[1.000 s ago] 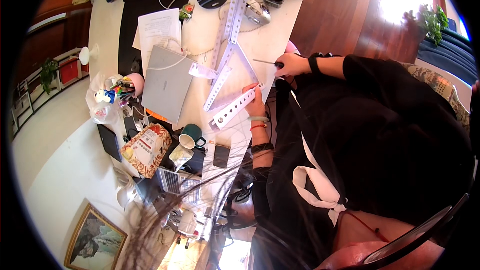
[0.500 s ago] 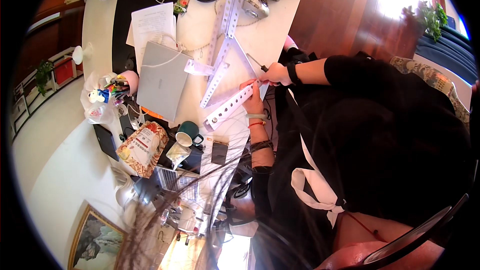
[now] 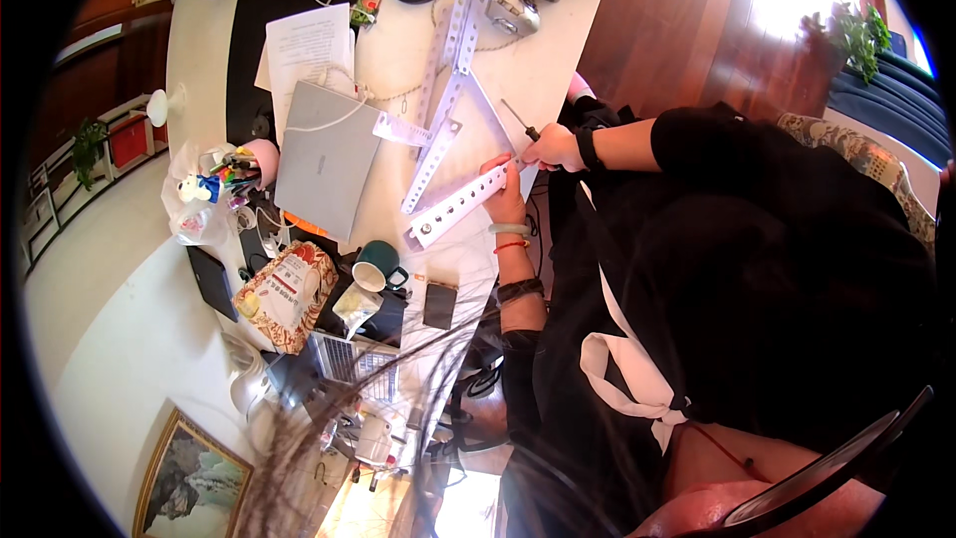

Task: The person assembles a white metal structural component using a screwdriver to tighten screws, then places the assembled piece into a red shopping bag.

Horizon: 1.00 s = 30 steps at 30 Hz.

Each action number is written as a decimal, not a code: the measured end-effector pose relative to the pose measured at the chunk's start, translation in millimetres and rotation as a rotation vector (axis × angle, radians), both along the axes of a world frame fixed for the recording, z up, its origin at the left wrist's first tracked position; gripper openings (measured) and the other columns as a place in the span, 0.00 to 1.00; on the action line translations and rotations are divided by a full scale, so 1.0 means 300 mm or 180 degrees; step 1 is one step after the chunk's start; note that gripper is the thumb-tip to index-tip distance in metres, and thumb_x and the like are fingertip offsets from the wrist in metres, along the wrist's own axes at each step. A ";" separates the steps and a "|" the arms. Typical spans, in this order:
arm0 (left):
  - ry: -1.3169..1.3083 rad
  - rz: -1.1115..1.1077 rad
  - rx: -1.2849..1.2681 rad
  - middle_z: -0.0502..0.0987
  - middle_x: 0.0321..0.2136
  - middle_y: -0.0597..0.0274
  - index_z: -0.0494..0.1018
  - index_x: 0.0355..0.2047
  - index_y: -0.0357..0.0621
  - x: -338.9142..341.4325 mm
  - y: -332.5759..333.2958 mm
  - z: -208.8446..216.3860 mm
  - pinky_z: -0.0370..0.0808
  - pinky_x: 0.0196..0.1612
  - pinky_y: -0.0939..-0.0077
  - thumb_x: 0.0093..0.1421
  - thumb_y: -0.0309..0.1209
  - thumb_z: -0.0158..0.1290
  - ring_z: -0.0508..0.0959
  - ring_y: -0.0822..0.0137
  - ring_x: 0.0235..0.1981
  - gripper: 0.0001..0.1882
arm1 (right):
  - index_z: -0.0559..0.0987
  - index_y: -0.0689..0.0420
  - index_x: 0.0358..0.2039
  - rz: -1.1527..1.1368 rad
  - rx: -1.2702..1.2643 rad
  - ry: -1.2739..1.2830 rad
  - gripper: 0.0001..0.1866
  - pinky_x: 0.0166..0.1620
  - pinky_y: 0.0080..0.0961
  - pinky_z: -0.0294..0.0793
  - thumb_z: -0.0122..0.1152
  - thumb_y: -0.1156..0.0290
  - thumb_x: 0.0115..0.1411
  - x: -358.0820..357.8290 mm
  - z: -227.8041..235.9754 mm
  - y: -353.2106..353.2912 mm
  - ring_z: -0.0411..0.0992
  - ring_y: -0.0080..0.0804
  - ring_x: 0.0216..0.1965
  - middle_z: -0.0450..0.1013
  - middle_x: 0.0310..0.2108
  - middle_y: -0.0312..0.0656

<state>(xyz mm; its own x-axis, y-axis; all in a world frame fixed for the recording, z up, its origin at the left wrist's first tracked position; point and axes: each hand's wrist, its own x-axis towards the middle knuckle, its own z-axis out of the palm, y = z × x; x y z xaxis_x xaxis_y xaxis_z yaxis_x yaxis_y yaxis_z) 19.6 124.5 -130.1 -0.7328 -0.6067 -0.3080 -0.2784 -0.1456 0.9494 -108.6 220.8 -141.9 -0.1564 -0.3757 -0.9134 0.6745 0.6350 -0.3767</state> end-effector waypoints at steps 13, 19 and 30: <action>-0.0349 -0.0597 -0.0433 0.70 0.25 0.68 0.69 0.33 0.41 -0.003 -0.062 0.005 0.67 0.31 0.80 0.58 0.31 0.56 0.68 0.76 0.27 0.09 | 0.74 0.54 0.33 0.3084 -0.0675 0.2306 0.14 0.37 0.45 0.70 0.48 0.57 0.63 -0.184 0.153 0.311 0.73 0.52 0.33 0.74 0.28 0.50; -0.0424 -0.0560 -0.0388 0.70 0.25 0.67 0.68 0.33 0.40 -0.004 -0.064 -0.005 0.67 0.31 0.79 0.58 0.31 0.56 0.68 0.75 0.27 0.10 | 0.74 0.56 0.34 0.2986 -0.0613 0.2486 0.15 0.38 0.45 0.70 0.43 0.60 0.65 -0.140 0.122 0.292 0.73 0.51 0.33 0.74 0.29 0.50; -0.0510 -0.0510 -0.0163 0.71 0.26 0.66 0.69 0.35 0.38 -0.012 -0.065 -0.011 0.68 0.32 0.78 0.58 0.29 0.56 0.69 0.75 0.28 0.10 | 0.73 0.55 0.35 0.2376 -0.1249 0.3035 0.12 0.37 0.40 0.70 0.63 0.68 0.51 -0.190 0.109 0.287 0.74 0.48 0.33 0.74 0.26 0.47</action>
